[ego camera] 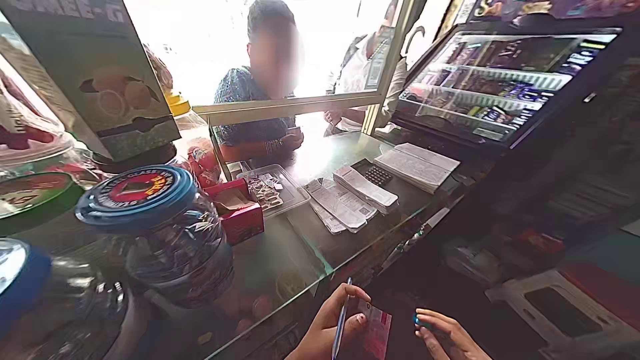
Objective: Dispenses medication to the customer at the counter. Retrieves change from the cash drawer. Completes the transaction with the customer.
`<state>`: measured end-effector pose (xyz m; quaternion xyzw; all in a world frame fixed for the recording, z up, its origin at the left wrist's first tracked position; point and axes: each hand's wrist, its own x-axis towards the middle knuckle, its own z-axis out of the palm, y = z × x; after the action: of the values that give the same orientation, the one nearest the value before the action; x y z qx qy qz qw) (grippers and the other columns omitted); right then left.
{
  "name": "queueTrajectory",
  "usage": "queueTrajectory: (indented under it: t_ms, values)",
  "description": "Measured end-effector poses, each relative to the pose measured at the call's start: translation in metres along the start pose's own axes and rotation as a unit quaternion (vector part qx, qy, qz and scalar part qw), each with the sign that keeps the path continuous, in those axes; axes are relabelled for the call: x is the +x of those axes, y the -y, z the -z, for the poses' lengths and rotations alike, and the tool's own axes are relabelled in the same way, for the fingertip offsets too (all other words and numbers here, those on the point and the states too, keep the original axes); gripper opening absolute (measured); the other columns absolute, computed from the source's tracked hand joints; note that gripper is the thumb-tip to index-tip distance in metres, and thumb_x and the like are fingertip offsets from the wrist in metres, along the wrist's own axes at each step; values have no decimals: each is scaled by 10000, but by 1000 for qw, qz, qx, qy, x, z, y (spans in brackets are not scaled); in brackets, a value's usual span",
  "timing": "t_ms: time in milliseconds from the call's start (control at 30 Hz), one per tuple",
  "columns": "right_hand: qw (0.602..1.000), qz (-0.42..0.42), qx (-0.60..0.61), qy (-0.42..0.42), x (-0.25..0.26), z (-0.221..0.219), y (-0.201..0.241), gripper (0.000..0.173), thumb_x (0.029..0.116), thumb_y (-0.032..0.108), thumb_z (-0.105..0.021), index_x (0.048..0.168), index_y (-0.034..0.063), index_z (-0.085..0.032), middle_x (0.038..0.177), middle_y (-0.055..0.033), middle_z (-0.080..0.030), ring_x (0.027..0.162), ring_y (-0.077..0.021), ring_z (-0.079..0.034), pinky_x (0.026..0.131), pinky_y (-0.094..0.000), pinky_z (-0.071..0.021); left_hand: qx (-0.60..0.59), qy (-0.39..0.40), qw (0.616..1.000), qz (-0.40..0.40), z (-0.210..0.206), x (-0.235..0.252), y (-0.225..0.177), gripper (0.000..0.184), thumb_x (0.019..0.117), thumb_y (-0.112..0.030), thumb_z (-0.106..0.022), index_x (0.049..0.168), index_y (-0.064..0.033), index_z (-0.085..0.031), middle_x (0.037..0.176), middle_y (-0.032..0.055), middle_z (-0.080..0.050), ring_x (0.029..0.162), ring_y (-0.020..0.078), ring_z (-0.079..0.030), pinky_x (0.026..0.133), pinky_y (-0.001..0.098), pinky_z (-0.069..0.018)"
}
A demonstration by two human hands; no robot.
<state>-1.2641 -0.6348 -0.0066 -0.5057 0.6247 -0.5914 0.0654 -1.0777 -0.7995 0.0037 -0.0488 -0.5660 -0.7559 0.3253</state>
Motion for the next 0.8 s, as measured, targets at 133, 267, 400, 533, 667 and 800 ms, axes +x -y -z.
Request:
queueTrajectory:
  t_ms: [133, 267, 400, 533, 667, 800]
  values:
    - [998, 46, -14, 51, 102, 6, -36, 186, 913, -51, -607, 1059, -107, -708, 1182, -112, -690, 1010, 16, -670, 884, -164, -574, 231, -126, 958, -118, 20, 68, 3, 236, 1022, -64, -555, 1235, 37, -562, 1091, 75, -669, 879, 14, -663, 731, 188, -578]
    - [987, 114, -44, 107, 180, -15, -67, 187, 916, -10, -640, 1049, -82, -751, 1142, -207, -711, 1037, -44, -690, 909, -139, -539, 354, -250, 896, -100, 32, 98, 7, 233, 985, -25, -579, 1198, 69, -594, 1120, 107, -687, 936, 19, -672, 797, 193, -577]
    - [959, 218, -128, 132, 249, -51, -95, 208, 937, 114, -621, 1008, 57, -808, 1078, -129, -772, 988, -197, -744, 830, -276, -584, 399, -339, 849, -69, 33, 116, 16, 245, 954, 35, -588, 1188, 103, -596, 1131, 133, -684, 948, 33, -678, 804, 204, -583]
    - [935, 287, -144, 151, 296, -81, -117, 257, 955, 229, -593, 1015, 116, -816, 1123, -81, -775, 1018, -314, -740, 798, -466, -583, 423, -395, 812, -75, 35, 131, 29, 194, 946, 6, -597, 1135, 41, -624, 1092, 50, -704, 956, 2, -659, 835, 181, -559]
    - [938, 277, -26, 206, 313, -73, -121, 307, 997, 302, -609, 1089, 75, -795, 1170, -113, -758, 1114, -267, -705, 926, -384, -545, 409, -433, 798, -91, 23, 150, 47, 181, 926, 30, -599, 1097, -16, -633, 1112, 30, -722, 1057, 79, -689, 903, 256, -586]
    - [876, 300, 138, 352, 311, -61, -129, 438, 1003, 451, -602, 1213, 82, -712, 1161, -70, -746, 1104, -72, -678, 942, -170, -516, 389, -442, 803, -91, 11, 170, 63, 167, 941, -12, -634, 1106, -35, -637, 1135, 35, -719, 1086, 95, -687, 927, 259, -580]
